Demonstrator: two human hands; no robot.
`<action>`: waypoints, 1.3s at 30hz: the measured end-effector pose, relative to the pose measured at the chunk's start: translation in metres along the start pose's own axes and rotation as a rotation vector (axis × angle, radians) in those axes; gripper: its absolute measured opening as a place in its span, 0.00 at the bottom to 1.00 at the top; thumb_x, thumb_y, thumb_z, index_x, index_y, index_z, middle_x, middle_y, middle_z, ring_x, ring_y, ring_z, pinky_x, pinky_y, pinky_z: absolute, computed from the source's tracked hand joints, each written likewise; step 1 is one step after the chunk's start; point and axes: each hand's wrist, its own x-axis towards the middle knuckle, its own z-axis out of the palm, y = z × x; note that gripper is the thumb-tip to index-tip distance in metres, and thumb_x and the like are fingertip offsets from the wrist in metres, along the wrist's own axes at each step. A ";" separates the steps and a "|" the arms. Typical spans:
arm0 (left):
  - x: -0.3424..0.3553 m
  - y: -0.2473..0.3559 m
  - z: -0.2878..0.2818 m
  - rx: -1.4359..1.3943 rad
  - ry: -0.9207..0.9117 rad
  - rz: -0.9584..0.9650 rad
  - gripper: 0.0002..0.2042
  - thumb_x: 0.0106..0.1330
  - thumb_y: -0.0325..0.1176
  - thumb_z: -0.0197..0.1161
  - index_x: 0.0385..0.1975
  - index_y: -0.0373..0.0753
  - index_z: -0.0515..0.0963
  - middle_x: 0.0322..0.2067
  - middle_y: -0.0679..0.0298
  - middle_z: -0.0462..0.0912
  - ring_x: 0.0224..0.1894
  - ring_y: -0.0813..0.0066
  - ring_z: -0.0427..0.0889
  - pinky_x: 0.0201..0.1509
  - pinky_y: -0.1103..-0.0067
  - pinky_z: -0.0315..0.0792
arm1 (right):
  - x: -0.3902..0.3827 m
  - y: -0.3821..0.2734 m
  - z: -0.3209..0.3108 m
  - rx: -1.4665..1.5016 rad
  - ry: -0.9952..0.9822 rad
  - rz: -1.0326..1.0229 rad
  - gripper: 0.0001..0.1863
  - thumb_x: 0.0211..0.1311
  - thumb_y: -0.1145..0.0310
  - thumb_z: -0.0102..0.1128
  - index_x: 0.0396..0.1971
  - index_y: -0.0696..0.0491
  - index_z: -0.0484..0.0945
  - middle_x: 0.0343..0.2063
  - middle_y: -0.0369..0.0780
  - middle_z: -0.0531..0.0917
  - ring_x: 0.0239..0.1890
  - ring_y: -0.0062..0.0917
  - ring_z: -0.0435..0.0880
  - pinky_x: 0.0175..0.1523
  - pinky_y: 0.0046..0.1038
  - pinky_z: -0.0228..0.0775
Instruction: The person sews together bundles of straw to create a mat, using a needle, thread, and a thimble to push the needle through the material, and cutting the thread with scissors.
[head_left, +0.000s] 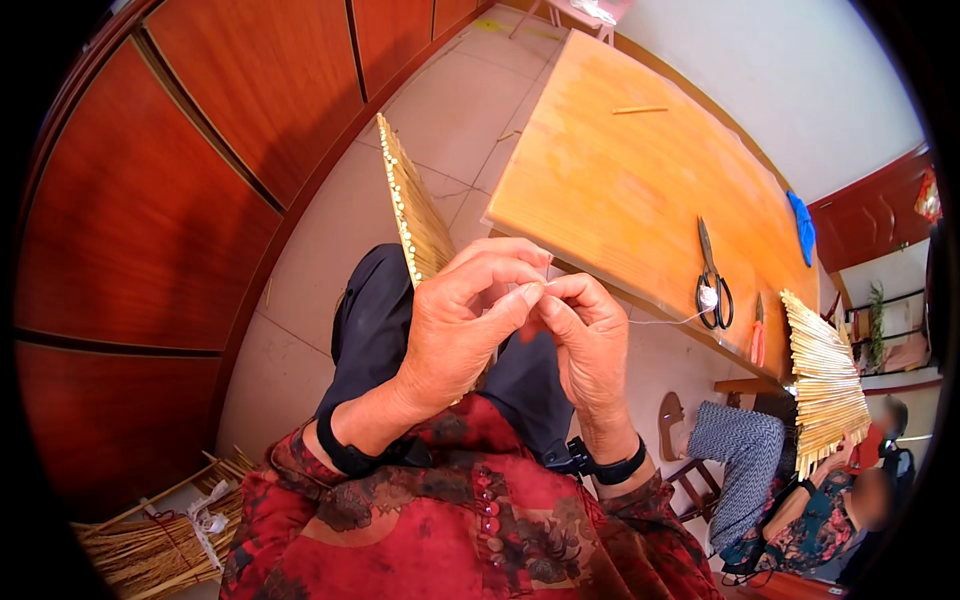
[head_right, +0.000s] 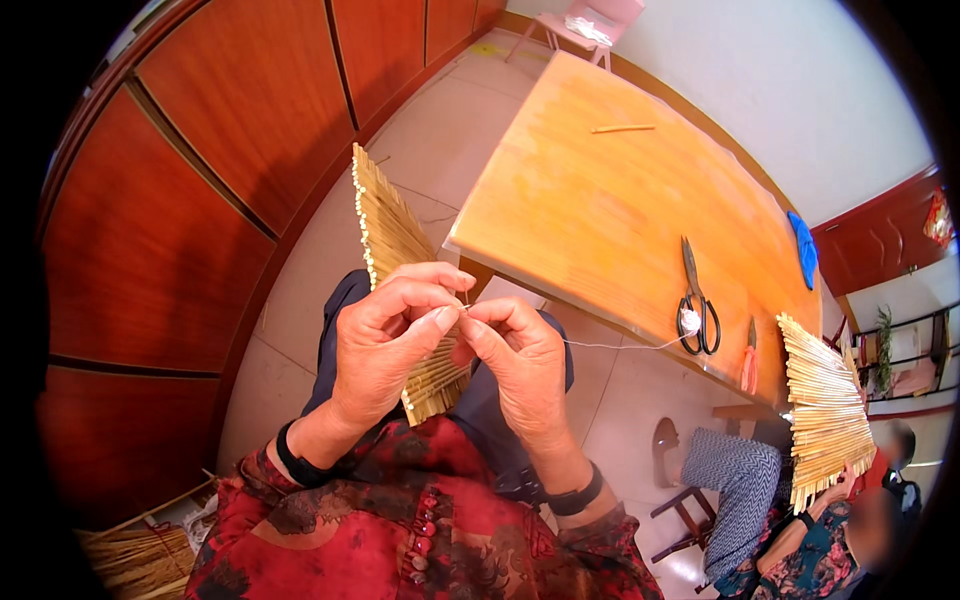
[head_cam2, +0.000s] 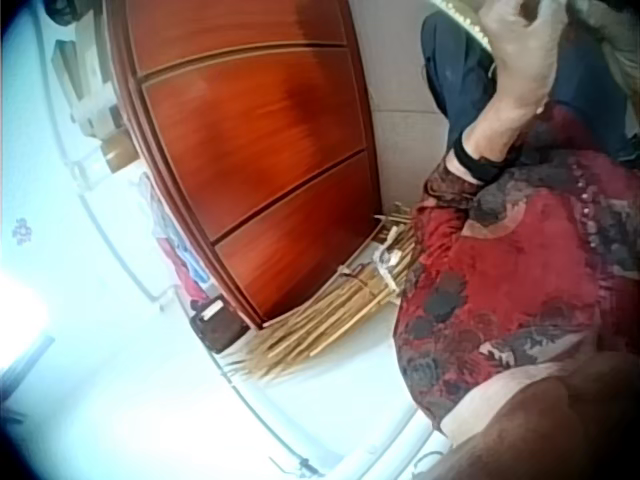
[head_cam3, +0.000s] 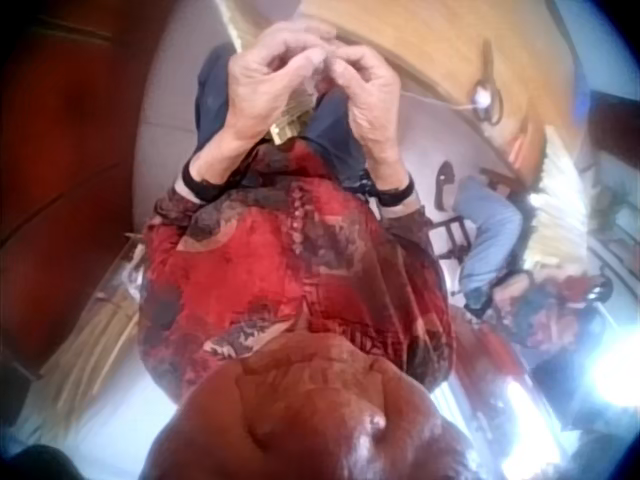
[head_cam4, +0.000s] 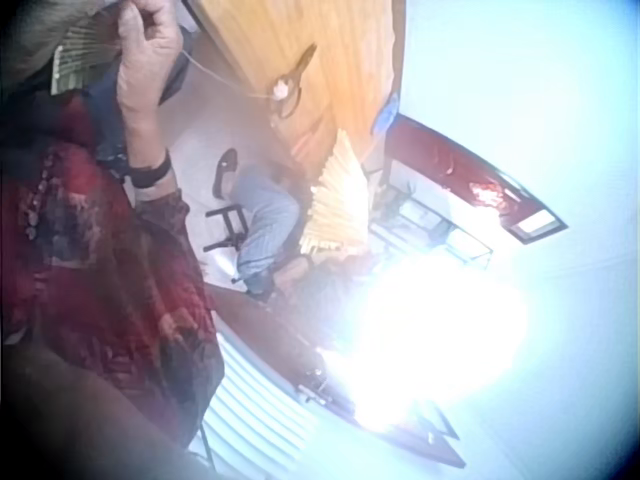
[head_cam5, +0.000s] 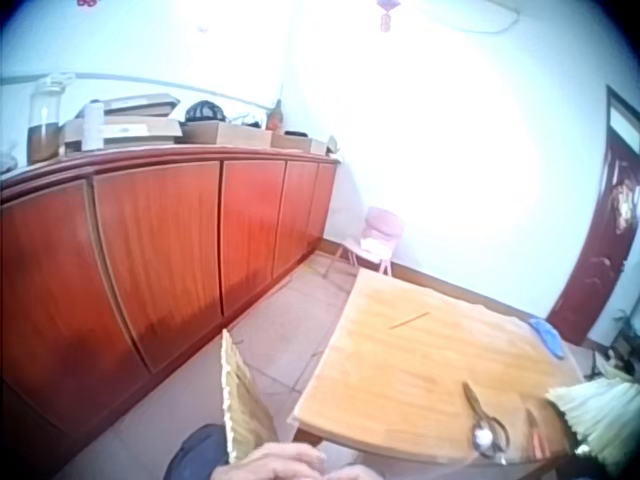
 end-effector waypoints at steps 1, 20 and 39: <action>0.000 0.000 0.000 0.052 0.030 0.031 0.04 0.56 0.17 0.55 0.29 0.31 0.75 0.37 0.62 0.72 0.35 0.83 0.72 0.39 0.86 0.67 | 0.000 0.000 0.002 0.039 0.028 0.006 0.04 0.57 0.74 0.55 0.31 0.59 0.73 0.24 0.38 0.78 0.26 0.19 0.77 0.35 0.20 0.70; 0.000 -0.006 -0.002 0.366 0.125 0.221 0.06 0.53 0.15 0.55 0.26 0.34 0.73 0.33 0.65 0.69 0.29 0.86 0.68 0.30 0.89 0.64 | -0.005 0.016 0.006 0.223 0.033 0.016 0.06 0.57 0.76 0.55 0.34 0.59 0.72 0.30 0.38 0.78 0.35 0.20 0.77 0.44 0.22 0.70; 0.001 -0.005 -0.001 0.305 0.124 0.156 0.05 0.53 0.15 0.55 0.26 0.33 0.73 0.33 0.66 0.68 0.28 0.87 0.66 0.29 0.90 0.63 | -0.005 0.017 0.005 0.139 0.042 0.015 0.06 0.56 0.76 0.56 0.34 0.59 0.72 0.32 0.37 0.78 0.36 0.17 0.76 0.44 0.19 0.67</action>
